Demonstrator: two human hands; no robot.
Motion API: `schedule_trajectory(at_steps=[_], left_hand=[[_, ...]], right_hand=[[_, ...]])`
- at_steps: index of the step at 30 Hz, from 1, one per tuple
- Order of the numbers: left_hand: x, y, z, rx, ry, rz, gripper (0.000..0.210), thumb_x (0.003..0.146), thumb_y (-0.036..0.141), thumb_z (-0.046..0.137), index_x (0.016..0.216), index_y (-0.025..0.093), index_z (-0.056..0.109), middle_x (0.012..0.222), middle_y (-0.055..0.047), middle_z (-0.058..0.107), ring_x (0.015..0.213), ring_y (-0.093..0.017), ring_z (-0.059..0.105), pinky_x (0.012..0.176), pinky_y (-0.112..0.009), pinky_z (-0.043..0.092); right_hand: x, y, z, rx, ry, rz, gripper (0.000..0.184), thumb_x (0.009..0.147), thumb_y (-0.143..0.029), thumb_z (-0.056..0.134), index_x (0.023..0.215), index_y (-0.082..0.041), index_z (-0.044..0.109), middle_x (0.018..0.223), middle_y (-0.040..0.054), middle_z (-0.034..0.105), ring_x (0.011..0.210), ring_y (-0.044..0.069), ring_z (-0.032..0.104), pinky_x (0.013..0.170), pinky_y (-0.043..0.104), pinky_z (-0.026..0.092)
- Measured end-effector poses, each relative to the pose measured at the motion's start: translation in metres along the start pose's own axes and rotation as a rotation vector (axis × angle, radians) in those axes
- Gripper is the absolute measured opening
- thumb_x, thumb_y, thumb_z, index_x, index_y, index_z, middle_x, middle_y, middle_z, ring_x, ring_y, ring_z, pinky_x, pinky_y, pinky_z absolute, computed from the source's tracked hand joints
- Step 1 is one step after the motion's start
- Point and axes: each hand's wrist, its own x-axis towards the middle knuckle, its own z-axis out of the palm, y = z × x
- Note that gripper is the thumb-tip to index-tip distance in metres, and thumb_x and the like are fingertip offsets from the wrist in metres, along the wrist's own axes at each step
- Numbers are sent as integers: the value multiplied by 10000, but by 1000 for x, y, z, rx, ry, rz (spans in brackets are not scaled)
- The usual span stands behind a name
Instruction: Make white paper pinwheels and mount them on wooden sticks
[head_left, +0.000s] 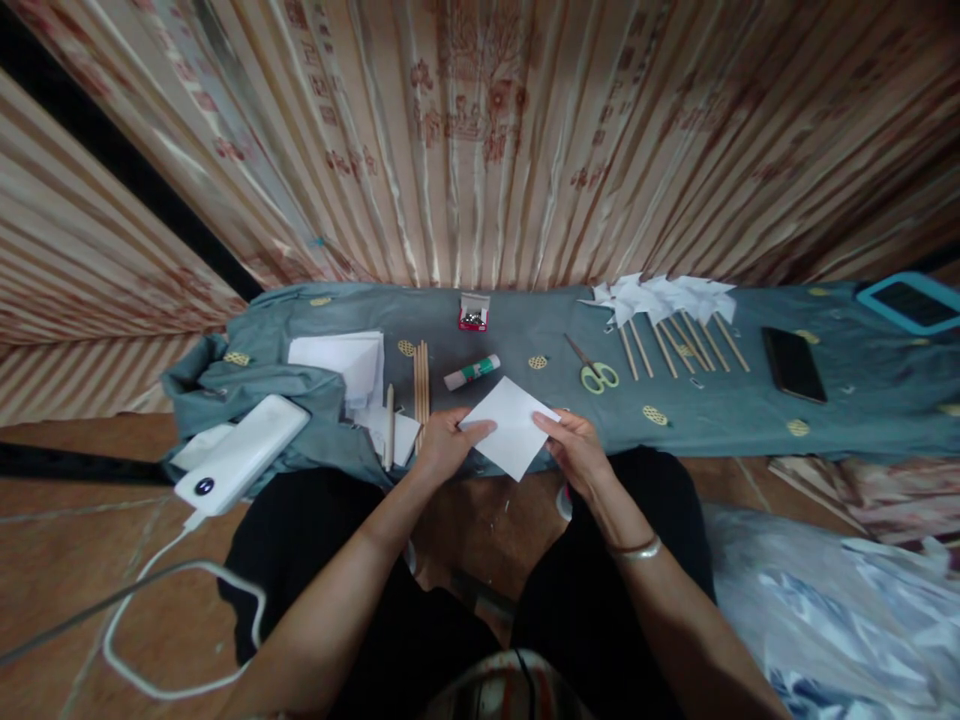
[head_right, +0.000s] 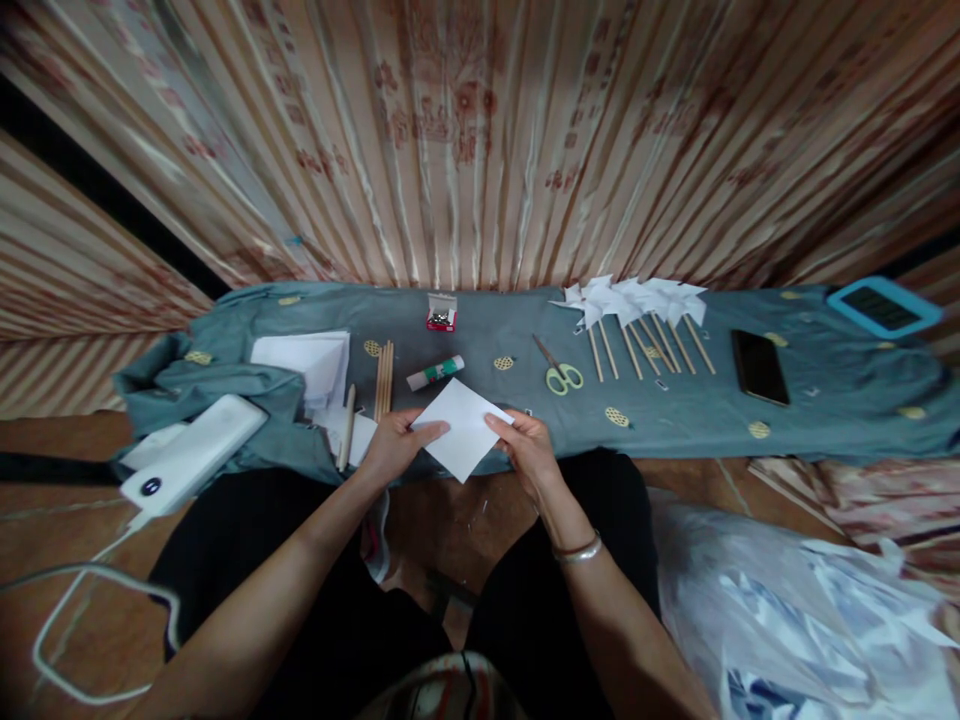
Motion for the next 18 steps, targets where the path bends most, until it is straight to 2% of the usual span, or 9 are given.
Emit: schedule_trajectory(at_steps=[6,10,14,18], left_hand=[[-1,2,1,-85,-40,-71,384,580,464,790,728,110,764,643,-52,711,574,-163,604,576,-268,459],[-3,7,4,-145,-23,-78,407,550,473,806,718,105,764,623,-52,703,554,-155,588,542,-262,449],[-12,20,7,-82,9,-49,375,532,480,807,621,122,741,539,-22,651,507,-136,541,472,-233,392],[-19,26,8,-19,2,-12,358,567,482,780,579,129,720,529,-24,638,506,-142,540,466,-237,387]], right_hand=[[-2,-2,1,55,-13,-11,323,542,-409,895,716,-184,741,687,23,754,627,177,694,644,307,564],[-2,-1,3,90,-26,30,372,501,-409,911,746,-179,750,738,37,771,658,191,714,658,310,588],[-7,0,6,102,-62,84,397,475,-385,920,765,-170,755,779,63,781,738,240,735,688,347,607],[-11,0,9,128,-85,43,361,504,-371,913,754,-169,747,758,55,777,754,244,739,715,355,609]])
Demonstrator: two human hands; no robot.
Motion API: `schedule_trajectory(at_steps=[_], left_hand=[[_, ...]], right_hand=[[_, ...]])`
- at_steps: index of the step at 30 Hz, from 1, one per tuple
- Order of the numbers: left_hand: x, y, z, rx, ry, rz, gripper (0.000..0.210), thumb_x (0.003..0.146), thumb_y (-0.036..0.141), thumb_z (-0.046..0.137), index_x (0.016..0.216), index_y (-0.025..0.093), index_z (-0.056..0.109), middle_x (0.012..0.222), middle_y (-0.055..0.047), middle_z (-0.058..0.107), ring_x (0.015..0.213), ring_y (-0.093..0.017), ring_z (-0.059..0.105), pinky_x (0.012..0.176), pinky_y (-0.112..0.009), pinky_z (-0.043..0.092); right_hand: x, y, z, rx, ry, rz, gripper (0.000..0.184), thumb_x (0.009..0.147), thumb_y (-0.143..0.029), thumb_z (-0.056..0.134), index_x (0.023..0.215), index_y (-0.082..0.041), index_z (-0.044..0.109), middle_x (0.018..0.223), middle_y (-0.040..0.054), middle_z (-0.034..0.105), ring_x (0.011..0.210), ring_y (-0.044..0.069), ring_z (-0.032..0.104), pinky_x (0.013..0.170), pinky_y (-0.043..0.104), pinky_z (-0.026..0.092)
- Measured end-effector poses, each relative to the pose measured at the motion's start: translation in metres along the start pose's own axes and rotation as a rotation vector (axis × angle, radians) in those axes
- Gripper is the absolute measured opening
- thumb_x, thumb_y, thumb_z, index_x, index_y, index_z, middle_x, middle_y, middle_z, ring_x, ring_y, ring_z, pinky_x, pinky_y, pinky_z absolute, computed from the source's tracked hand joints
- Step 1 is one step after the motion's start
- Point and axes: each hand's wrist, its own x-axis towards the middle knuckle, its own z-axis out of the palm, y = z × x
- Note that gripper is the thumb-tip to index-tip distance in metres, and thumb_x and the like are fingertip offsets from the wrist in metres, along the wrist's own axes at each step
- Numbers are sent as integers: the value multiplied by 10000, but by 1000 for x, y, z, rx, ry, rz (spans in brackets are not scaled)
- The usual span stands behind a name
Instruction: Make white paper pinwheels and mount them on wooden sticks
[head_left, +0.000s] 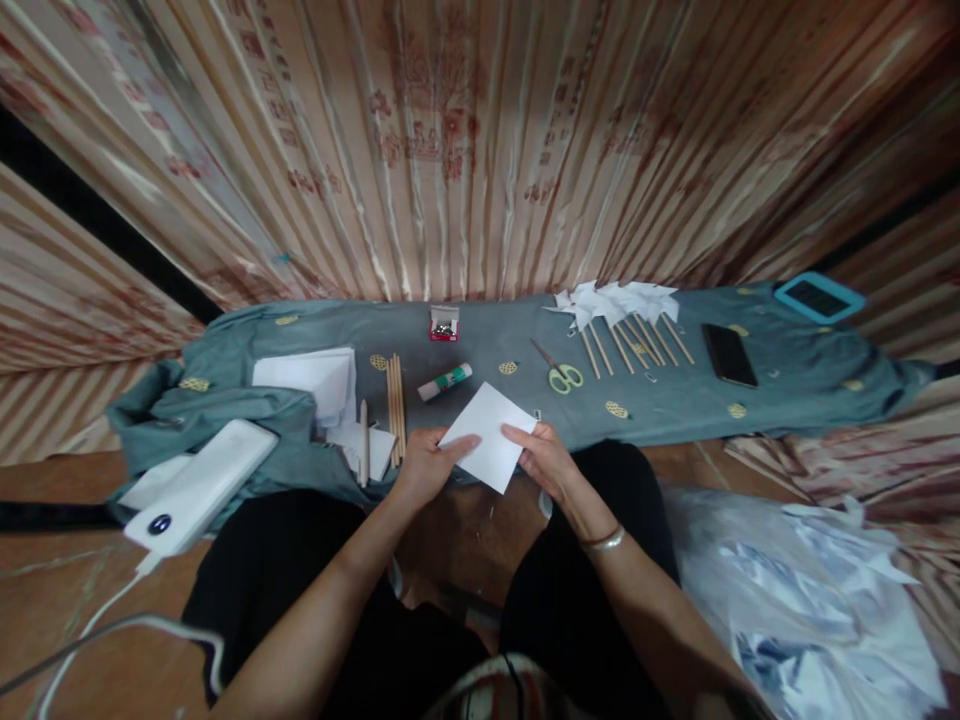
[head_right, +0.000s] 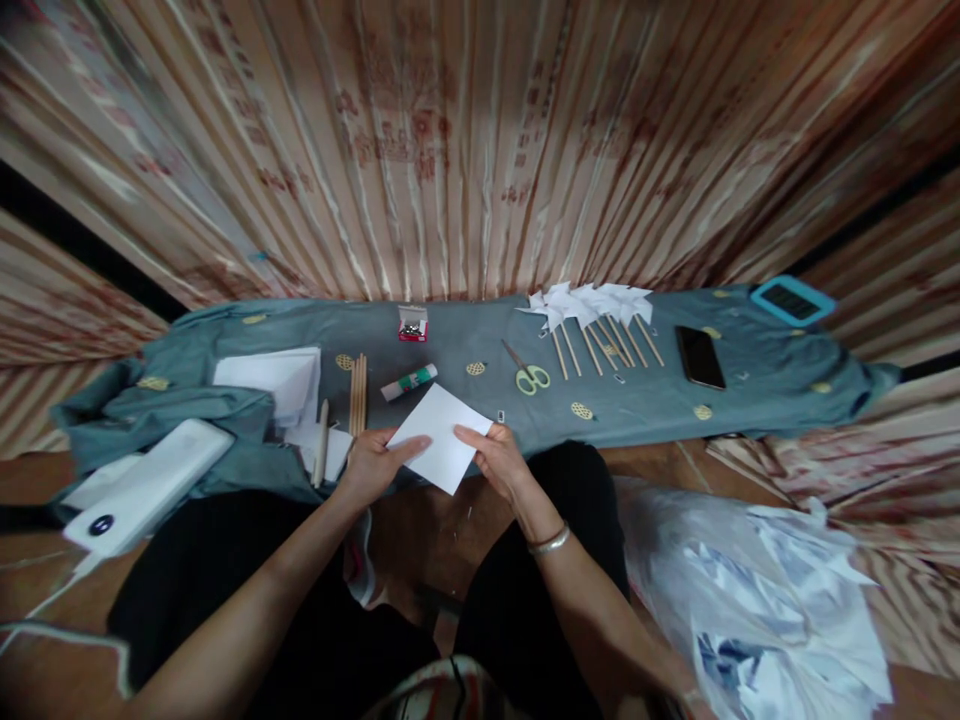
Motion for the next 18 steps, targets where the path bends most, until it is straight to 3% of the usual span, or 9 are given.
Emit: schedule_trajectory(at_steps=[5,9,11,14,18], left_hand=[[7,4,-7,17,-33,30,383,590,495,769,629,115,733,551,-32,647,509,-146,552,477,-240,394],[24,16,-10,-30,-55,44,381,576,482,777,639,110,732,571,-31,652,499,-130,534,463,-227,372],[35,21,-9,-49,-40,58,370,574,465,781,658,108,735,578,-30,654,507,-128,534,475,-229,379],[49,22,-5,-83,7,56,348,571,435,778,670,104,734,583,-27,653,525,-131,540,504,-238,403],[59,16,0,-137,49,28,324,613,402,745,741,104,746,616,-31,669,559,-145,567,540,-254,439]], right_hand=[[3,-10,-7,23,9,-52,299,566,-372,886,744,-179,743,757,39,772,673,183,715,661,298,589],[13,-34,-25,26,124,-126,271,547,-372,895,669,-208,716,646,-11,730,559,111,652,561,220,538],[21,-52,-38,-34,192,-201,301,569,-435,873,721,-219,729,711,8,749,597,123,662,573,234,539],[37,-83,-64,-381,276,-349,319,648,-486,799,804,-214,741,824,52,766,689,179,686,630,308,546],[67,-115,-94,-1308,462,-516,254,759,-383,714,896,-173,753,831,113,750,834,278,687,817,446,496]])
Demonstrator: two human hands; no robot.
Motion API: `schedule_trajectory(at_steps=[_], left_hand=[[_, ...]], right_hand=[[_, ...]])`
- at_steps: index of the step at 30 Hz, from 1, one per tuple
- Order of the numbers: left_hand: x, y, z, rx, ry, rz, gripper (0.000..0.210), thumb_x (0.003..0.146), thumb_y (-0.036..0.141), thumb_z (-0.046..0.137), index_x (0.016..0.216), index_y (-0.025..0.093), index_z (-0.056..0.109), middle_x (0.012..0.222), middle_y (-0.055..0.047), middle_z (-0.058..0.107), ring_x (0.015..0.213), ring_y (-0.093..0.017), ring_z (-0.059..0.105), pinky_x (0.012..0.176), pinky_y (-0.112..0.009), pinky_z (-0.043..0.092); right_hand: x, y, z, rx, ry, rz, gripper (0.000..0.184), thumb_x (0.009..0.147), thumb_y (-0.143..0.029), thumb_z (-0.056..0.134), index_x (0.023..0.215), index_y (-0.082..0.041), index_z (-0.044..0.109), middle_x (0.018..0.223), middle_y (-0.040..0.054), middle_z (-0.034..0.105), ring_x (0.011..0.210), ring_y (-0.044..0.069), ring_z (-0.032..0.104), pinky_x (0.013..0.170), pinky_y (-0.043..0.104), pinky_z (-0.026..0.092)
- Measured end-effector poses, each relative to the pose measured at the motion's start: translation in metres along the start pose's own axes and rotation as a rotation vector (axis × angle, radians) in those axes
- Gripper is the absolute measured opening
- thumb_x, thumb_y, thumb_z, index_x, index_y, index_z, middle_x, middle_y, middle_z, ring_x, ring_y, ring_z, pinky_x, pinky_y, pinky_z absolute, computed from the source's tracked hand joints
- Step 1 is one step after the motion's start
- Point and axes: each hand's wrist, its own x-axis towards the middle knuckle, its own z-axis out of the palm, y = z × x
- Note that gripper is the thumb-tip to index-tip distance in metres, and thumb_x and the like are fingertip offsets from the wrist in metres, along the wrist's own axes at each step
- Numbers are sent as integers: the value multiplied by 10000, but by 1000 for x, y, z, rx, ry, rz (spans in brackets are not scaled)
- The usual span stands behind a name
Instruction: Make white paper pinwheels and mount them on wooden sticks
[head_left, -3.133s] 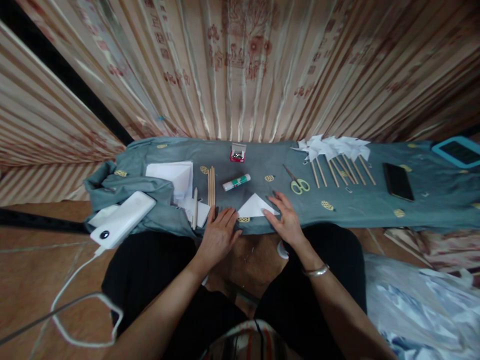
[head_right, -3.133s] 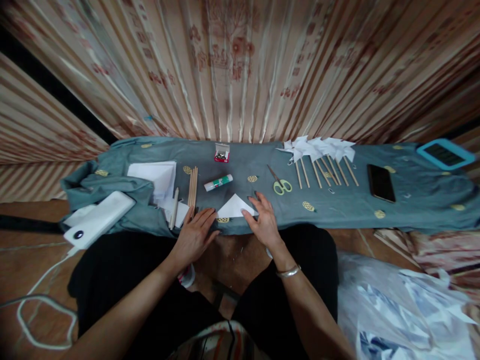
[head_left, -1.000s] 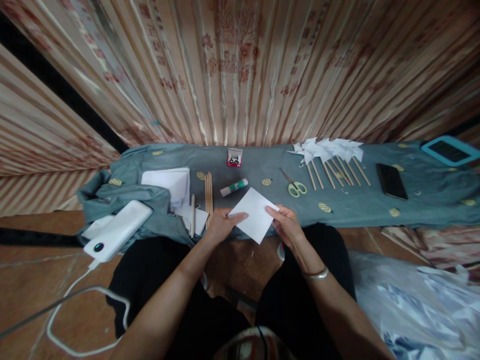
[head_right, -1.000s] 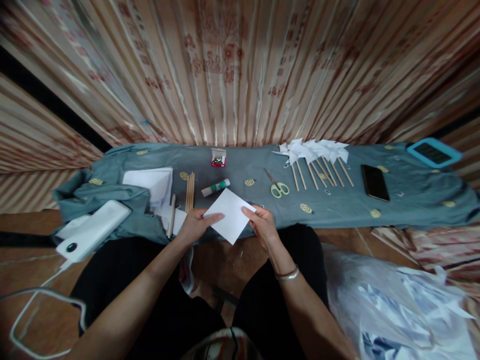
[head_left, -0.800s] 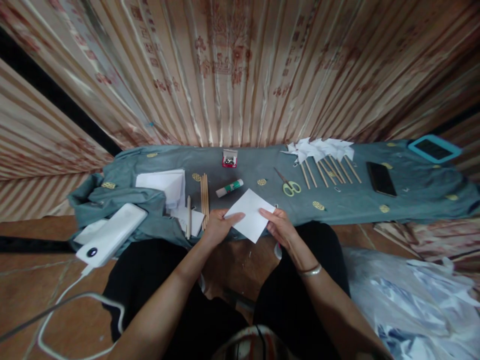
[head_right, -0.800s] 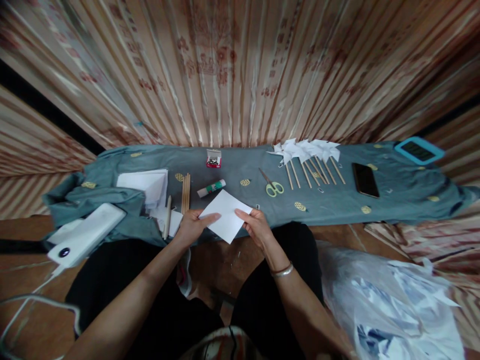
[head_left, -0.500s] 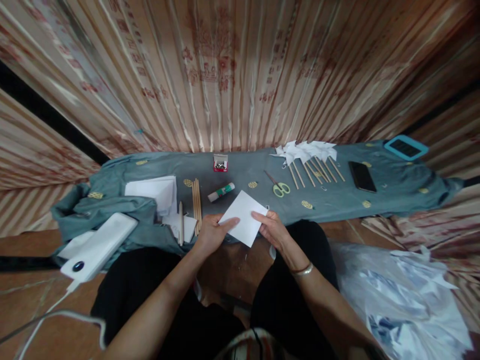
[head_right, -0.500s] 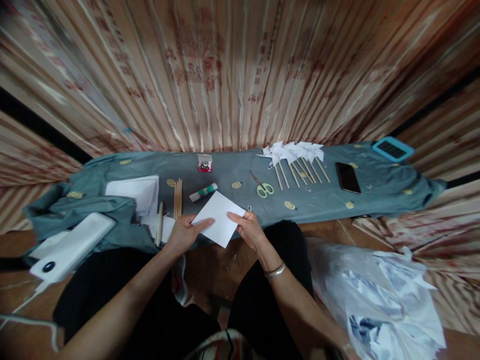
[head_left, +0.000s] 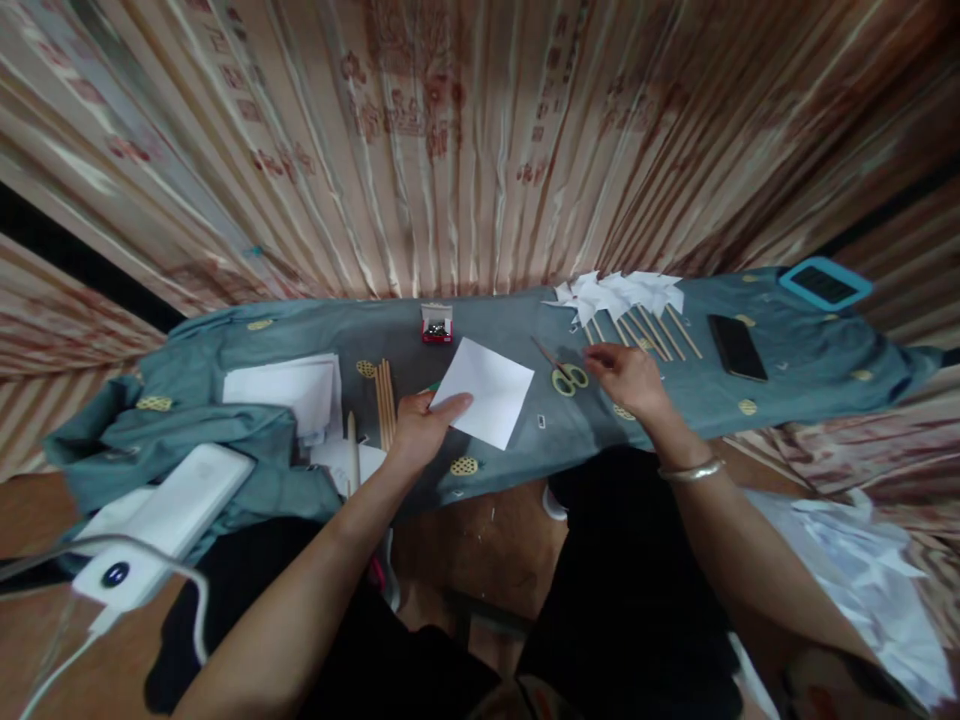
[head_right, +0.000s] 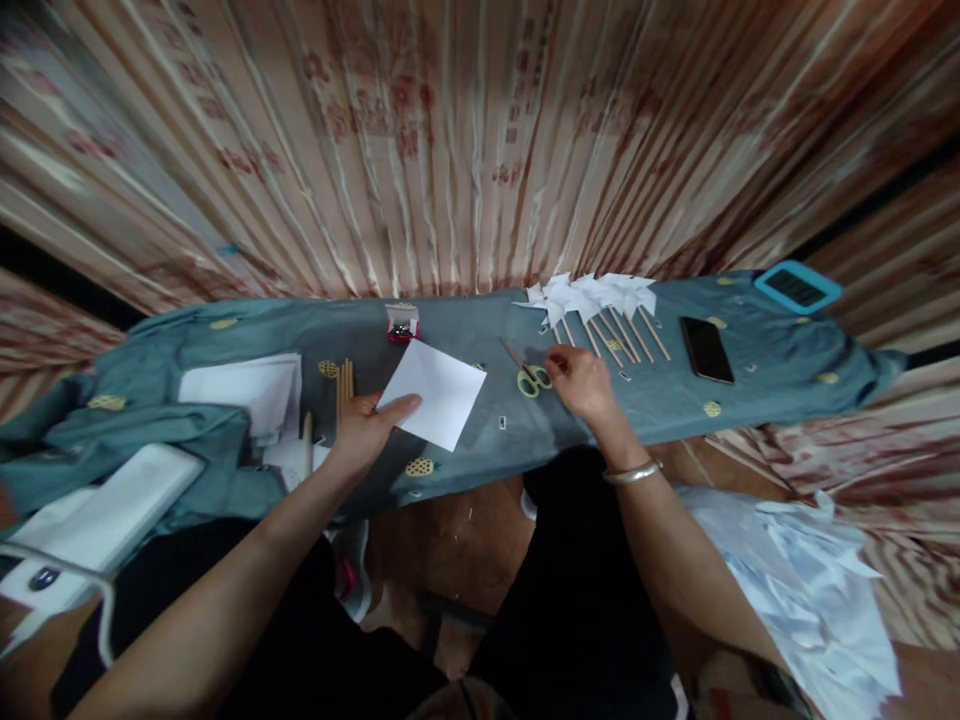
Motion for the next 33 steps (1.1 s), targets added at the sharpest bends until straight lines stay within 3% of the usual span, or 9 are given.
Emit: schedule_trajectory(at_steps=[1,5,9,14,19,22,25,29,33], left_hand=[[1,-3,0,-10,12,-2,320,617,395,743,751,104,746,626,-33,675,567,-148,574,549,-257,447],[3,-13,-6,-50,58,-15,331,604,404,766,751,109,745,664,-48,699,592,-159,600,569,-266,462],[4,-14,-11,-76,99,-23,336,590,422,795,728,120,744,667,-56,708,590,-162,606,563,-267,459],[6,-10,-11,-121,130,-24,279,599,388,803,682,131,733,629,-41,690,558,-144,587,532,-253,439],[12,-11,-14,-139,140,16,265,623,380,798,647,130,713,593,-29,658,530,-126,562,503,-239,416],[15,-10,-17,-140,171,32,254,634,368,791,663,127,715,583,-22,649,508,-113,542,480,-228,395],[17,-9,-18,-152,204,36,241,633,354,789,665,127,713,592,-21,650,506,-103,534,467,-216,390],[17,-6,-19,-177,224,23,238,635,345,787,654,124,701,598,-23,648,519,-94,539,467,-201,399],[17,-5,-21,-181,228,28,252,652,356,787,695,122,703,621,-29,655,544,-100,560,479,-200,424]], right_hand=[[8,4,1,-202,-23,-14,247,788,-374,686,877,-155,755,811,134,742,859,301,685,839,469,477],[16,8,17,-356,-110,-5,223,810,-342,671,816,-131,741,792,180,721,850,345,683,815,481,463],[-3,-5,32,-656,-205,-51,260,873,-314,569,1003,-127,695,858,192,717,801,321,685,705,389,464],[-18,-15,34,-716,-195,-112,286,859,-265,568,1086,-114,656,882,175,726,782,273,690,670,319,449],[-19,-15,37,-166,-143,21,282,791,-347,636,988,-159,711,880,122,750,789,258,699,641,320,488],[-29,-22,40,448,-255,200,405,665,-459,746,947,-170,716,861,88,753,712,221,690,517,274,482],[-46,-33,42,807,-384,340,421,583,-430,838,915,-195,730,792,59,751,727,190,692,509,228,471],[-65,-42,38,1013,-528,426,424,552,-396,891,918,-235,749,841,27,748,715,138,678,615,229,516],[-81,-43,37,1011,-728,394,492,639,-467,843,1050,-219,732,796,37,712,648,113,612,520,201,449]])
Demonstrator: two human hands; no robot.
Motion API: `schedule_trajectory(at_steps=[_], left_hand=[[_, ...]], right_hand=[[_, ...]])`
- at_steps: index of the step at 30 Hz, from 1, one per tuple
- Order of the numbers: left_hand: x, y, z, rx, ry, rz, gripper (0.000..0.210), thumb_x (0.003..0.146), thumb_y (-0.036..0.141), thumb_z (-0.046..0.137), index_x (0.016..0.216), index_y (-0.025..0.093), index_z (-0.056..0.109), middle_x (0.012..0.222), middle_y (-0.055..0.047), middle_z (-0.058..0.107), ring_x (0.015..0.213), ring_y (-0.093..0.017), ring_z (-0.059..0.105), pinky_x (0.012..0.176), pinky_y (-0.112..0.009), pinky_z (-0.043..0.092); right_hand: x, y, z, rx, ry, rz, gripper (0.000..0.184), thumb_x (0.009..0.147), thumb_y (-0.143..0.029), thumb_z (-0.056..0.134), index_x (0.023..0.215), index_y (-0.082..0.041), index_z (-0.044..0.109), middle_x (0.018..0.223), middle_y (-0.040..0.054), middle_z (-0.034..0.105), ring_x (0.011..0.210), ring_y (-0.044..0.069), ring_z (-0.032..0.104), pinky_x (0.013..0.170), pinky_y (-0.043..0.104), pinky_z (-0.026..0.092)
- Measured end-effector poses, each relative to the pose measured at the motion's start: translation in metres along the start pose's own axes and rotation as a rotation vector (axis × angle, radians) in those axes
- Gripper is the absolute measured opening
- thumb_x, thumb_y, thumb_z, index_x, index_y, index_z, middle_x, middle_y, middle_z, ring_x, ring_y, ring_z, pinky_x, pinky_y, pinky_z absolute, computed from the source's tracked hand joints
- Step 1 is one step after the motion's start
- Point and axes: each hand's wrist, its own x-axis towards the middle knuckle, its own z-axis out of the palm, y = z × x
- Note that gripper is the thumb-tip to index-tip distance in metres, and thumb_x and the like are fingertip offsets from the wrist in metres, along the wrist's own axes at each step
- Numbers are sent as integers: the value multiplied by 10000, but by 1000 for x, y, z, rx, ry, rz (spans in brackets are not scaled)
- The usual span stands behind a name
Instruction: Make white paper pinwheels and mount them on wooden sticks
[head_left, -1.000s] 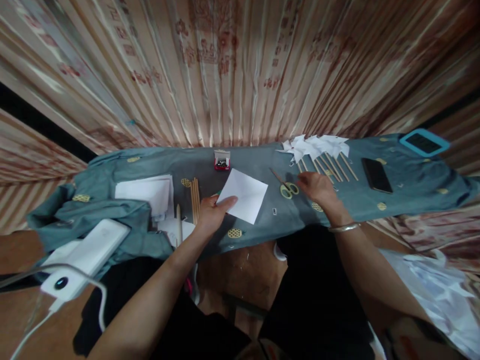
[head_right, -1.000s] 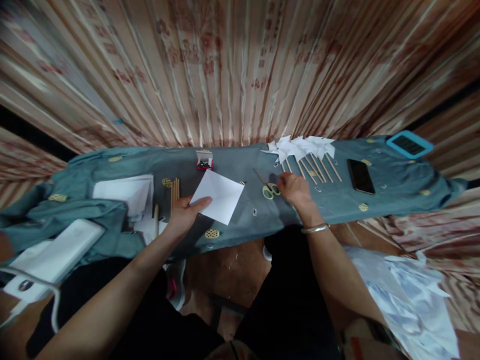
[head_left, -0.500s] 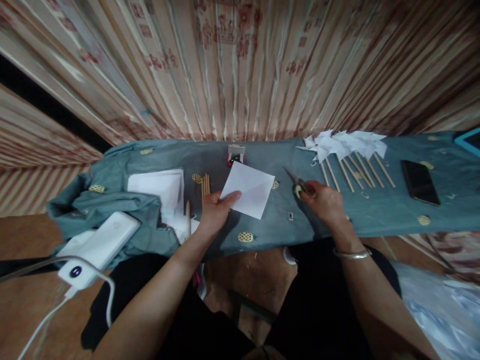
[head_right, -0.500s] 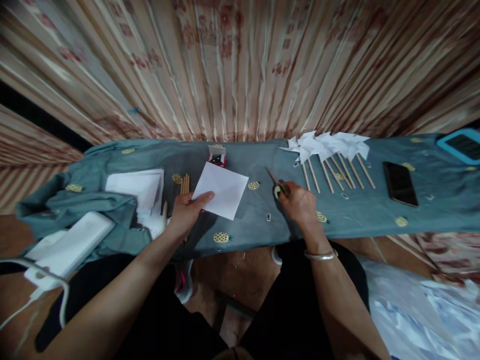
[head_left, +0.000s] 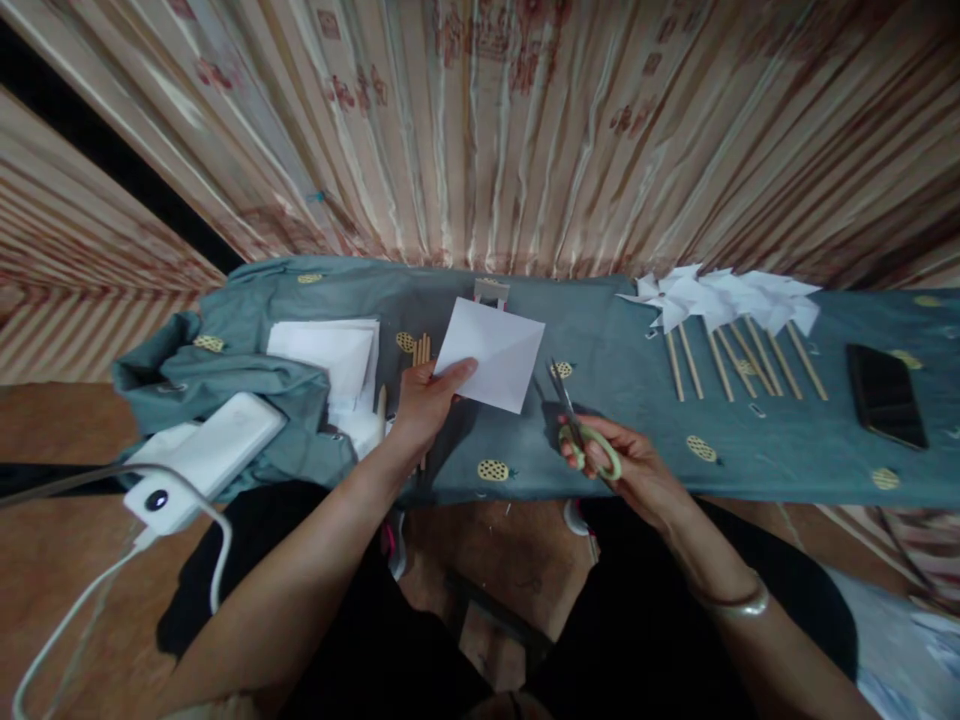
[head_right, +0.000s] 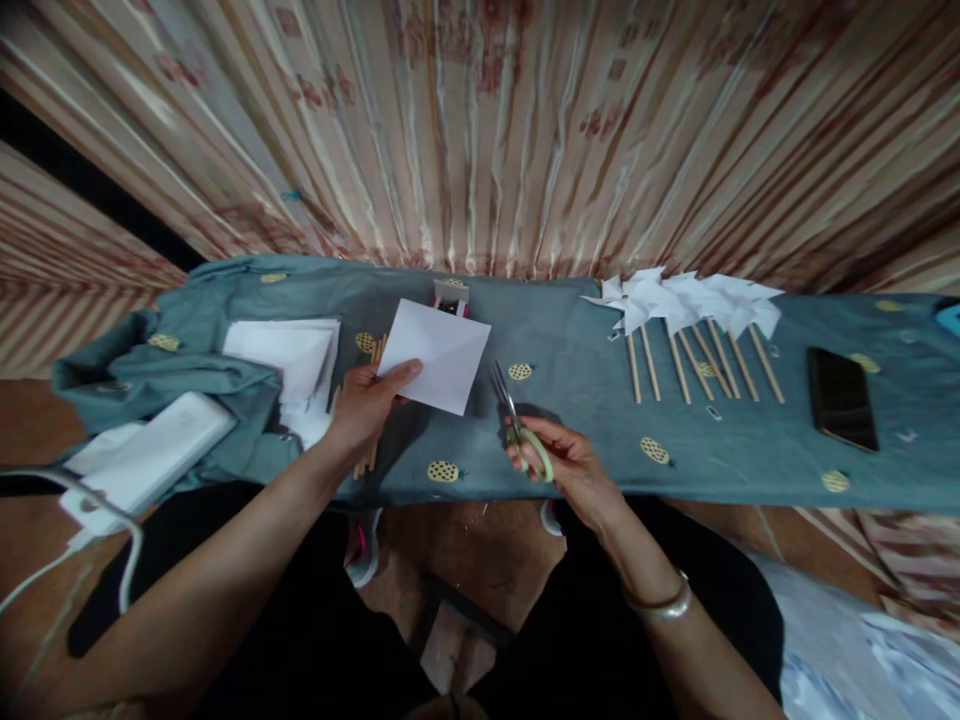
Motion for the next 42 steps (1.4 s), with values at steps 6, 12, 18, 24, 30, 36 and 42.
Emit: schedule_trajectory(at_steps=[6,12,18,24,30,36,42], left_hand=[[4,-1,-3,-28,2,38,270,678,385,772,681,133,675,624,-25,644,543,-99,559,470,-206,425],[3,-7,2,9,2,36,262,684,385,761,717,139,678,657,-35,653,582,-123,587,470,-219,441],[-1,-9,7,4,-31,22,242,707,364,741,728,132,676,683,-51,662,563,-114,574,455,-215,446],[-3,-7,9,-22,-26,2,215,709,340,744,714,135,679,697,-60,661,585,-137,590,462,-236,458],[-6,-7,11,-32,-36,-9,213,707,334,749,716,133,681,693,-60,662,597,-136,582,466,-229,462],[-6,-7,11,-27,-19,-10,201,708,324,748,727,133,689,684,-56,664,615,-148,600,462,-225,470],[-7,-7,12,-19,-14,-11,192,726,305,735,724,119,690,694,-63,669,610,-142,598,478,-232,481]], right_hand=[[-7,14,4,-117,-253,-50,548,727,-542,759,1147,-196,700,789,46,678,646,114,559,523,219,419],[-5,13,11,-143,-315,-60,563,699,-555,775,1137,-207,707,760,20,644,604,93,517,522,222,411],[-3,12,15,-183,-318,-41,565,717,-548,762,1138,-176,708,727,23,624,567,88,495,483,216,392],[-2,14,16,-210,-282,-66,513,717,-542,763,1105,-209,725,711,20,639,576,93,523,476,202,393],[-3,13,17,-218,-278,-75,521,729,-546,752,1115,-198,723,710,24,639,588,103,532,511,225,422],[-2,14,15,-210,-282,-61,526,719,-540,762,1122,-203,719,731,24,649,593,100,535,525,227,429],[-2,15,14,-205,-274,-40,533,713,-542,766,1116,-196,715,730,29,653,598,106,546,501,219,412]])
